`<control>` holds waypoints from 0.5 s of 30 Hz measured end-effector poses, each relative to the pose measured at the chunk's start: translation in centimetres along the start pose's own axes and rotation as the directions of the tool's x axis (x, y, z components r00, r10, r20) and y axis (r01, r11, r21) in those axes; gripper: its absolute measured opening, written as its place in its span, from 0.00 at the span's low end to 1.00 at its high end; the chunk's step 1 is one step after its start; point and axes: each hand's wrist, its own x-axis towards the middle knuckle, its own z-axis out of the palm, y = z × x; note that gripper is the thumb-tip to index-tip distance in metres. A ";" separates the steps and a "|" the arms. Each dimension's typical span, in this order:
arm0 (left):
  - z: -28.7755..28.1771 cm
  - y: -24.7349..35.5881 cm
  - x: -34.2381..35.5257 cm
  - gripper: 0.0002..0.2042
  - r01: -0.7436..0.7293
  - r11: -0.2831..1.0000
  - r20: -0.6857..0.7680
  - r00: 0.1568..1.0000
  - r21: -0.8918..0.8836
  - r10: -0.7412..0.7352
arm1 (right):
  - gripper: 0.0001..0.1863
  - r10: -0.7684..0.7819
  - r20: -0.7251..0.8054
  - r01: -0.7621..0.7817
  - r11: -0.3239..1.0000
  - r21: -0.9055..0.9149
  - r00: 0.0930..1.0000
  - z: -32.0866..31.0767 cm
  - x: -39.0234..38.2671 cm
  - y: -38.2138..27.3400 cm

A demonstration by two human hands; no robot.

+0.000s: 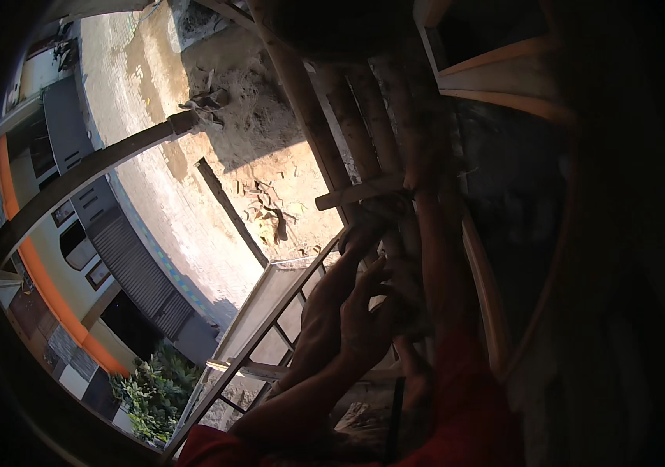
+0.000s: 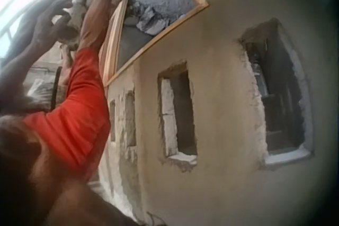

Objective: The person applies mortar to a wall with a trowel, taking the mixture from a bucket while standing on bamboo scaffolding.

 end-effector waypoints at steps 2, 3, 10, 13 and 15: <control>0.4 0.0 -0.1 0.28 0.017 1.000 0.019 1.000 -0.003 -0.017 | 0.32 -0.108 0.106 0.113 0.993 -0.037 0.988 0.2 -0.7 2.8; 0.5 0.1 -0.1 0.27 0.025 1.000 0.029 0.999 -0.005 -0.025 | 0.33 -0.159 0.160 0.169 0.984 -0.051 0.974 -0.1 -1.0 4.4; 0.4 -0.4 -0.6 0.26 0.049 0.999 0.042 0.998 0.012 -0.049 | 0.20 0.048 0.862 0.282 0.935 -0.217 0.504 -3.4 -1.6 12.9; 0.6 -0.6 -0.6 0.25 0.052 0.999 0.046 0.998 -0.013 -0.051 | 0.20 0.048 0.848 0.265 0.939 -0.219 0.528 -4.3 -4.6 13.3; 0.4 -0.5 -0.5 0.25 0.045 0.998 0.024 0.999 -0.042 -0.044 | 0.20 0.033 0.822 0.236 0.951 -0.201 0.569 -4.1 -6.3 12.7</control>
